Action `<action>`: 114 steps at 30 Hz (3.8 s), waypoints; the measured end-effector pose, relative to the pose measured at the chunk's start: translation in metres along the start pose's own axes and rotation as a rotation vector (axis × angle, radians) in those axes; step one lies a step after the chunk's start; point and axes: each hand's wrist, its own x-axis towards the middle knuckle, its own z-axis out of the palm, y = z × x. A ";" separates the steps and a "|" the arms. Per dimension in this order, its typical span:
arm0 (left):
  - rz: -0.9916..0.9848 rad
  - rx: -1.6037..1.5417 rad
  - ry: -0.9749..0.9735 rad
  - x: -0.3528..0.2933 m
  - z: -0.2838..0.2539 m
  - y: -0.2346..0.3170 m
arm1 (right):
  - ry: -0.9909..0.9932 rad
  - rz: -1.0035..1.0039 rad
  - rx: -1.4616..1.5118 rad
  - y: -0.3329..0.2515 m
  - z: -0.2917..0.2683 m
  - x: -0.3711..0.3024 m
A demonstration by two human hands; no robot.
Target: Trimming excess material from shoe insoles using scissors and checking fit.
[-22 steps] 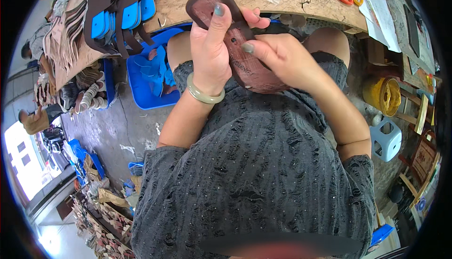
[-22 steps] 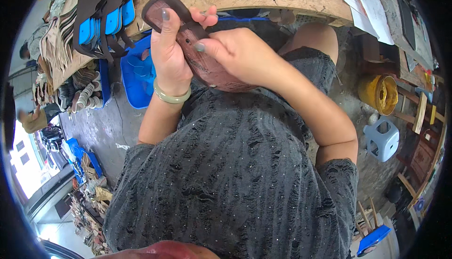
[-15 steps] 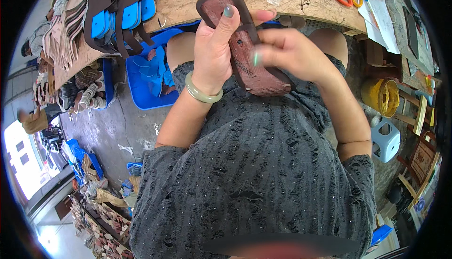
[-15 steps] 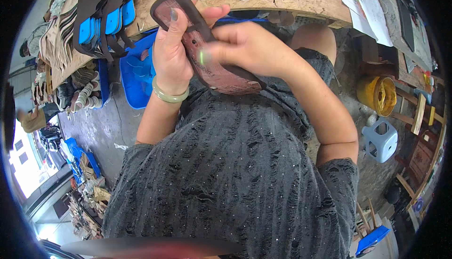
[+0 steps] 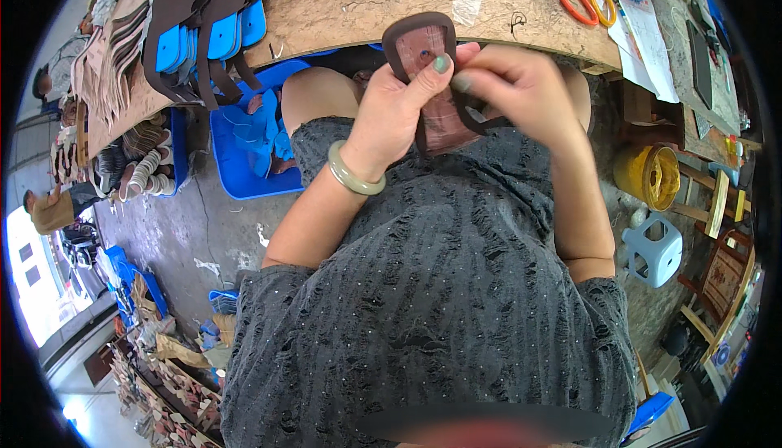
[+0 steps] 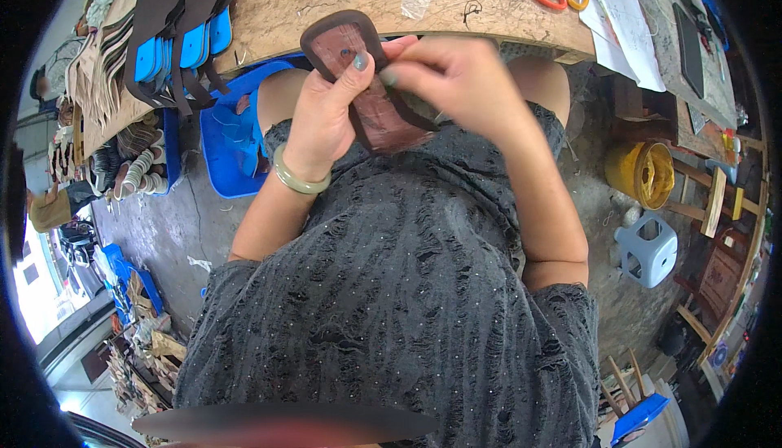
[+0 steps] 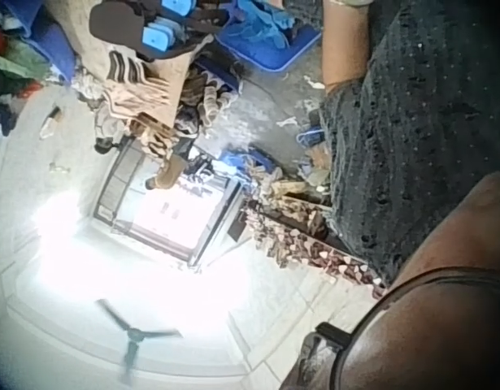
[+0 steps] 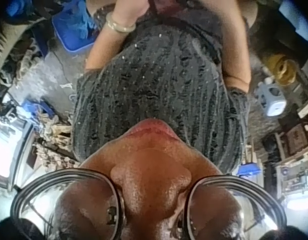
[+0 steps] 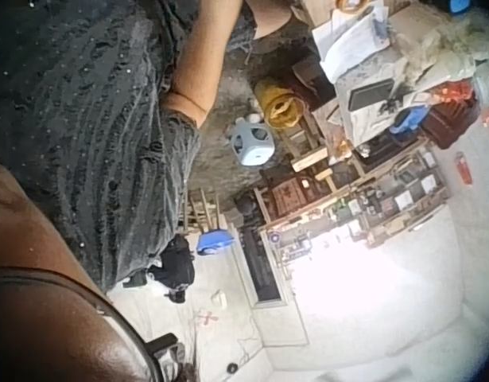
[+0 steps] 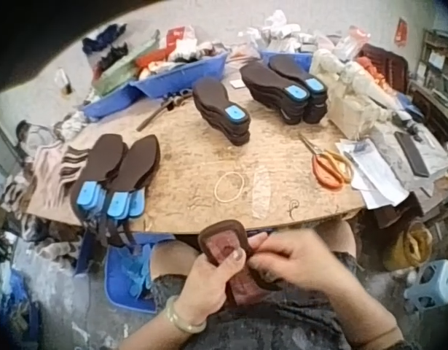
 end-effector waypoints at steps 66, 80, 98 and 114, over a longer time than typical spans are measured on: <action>0.143 -0.556 0.233 0.031 0.004 0.049 | -0.115 0.157 0.604 -0.016 0.043 0.006; 0.138 -0.512 0.297 0.033 0.010 0.044 | -0.239 0.162 0.543 -0.006 0.039 0.010; 0.099 -0.264 0.039 0.024 -0.013 0.022 | -0.019 0.162 0.486 0.001 0.062 -0.001; -0.239 -0.054 0.039 -0.018 0.010 0.003 | 0.313 0.034 0.423 0.009 0.019 0.040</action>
